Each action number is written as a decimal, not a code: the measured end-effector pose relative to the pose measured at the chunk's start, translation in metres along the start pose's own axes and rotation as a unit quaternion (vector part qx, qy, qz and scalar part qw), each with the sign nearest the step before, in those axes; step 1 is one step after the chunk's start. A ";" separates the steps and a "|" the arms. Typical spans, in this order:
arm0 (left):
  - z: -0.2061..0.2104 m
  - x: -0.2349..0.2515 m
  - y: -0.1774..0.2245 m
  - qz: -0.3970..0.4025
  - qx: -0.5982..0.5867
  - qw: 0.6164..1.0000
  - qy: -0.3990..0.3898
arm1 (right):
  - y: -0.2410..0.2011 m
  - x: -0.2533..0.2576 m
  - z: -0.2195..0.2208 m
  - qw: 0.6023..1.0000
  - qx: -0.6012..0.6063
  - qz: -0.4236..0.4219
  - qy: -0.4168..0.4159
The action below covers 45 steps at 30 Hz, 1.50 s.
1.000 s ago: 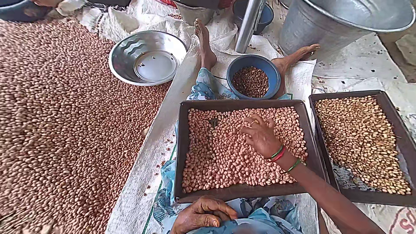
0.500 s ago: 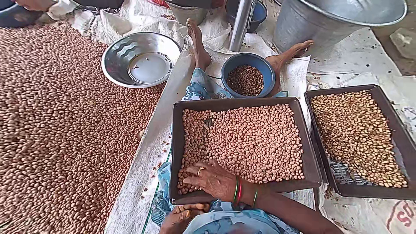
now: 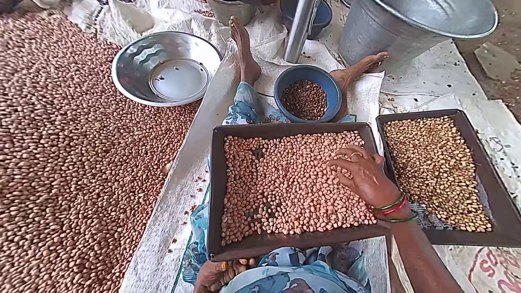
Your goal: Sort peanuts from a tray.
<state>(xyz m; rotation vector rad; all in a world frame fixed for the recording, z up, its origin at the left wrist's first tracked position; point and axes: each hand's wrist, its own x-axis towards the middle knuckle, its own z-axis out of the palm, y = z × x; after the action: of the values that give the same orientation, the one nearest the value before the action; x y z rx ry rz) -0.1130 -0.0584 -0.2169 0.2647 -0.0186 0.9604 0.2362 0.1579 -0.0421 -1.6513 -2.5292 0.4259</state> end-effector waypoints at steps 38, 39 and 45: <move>-0.008 -0.006 -0.006 0.121 0.060 0.990 0.040 | -0.149 0.043 0.130 0.860 0.142 -0.434 -0.228; -0.008 -0.006 -0.006 0.119 0.060 0.990 0.039 | -0.136 0.036 0.122 0.853 0.107 -0.446 -0.251; -0.014 -0.009 -0.008 0.113 0.052 0.992 0.033 | -0.039 0.031 0.015 0.936 -0.037 -0.162 -0.310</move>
<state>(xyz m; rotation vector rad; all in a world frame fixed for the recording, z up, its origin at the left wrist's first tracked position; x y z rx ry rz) -0.1133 -0.0662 -0.2334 0.3315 0.0631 1.1969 0.1861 0.1683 -0.0482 -1.2076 -3.2198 0.9517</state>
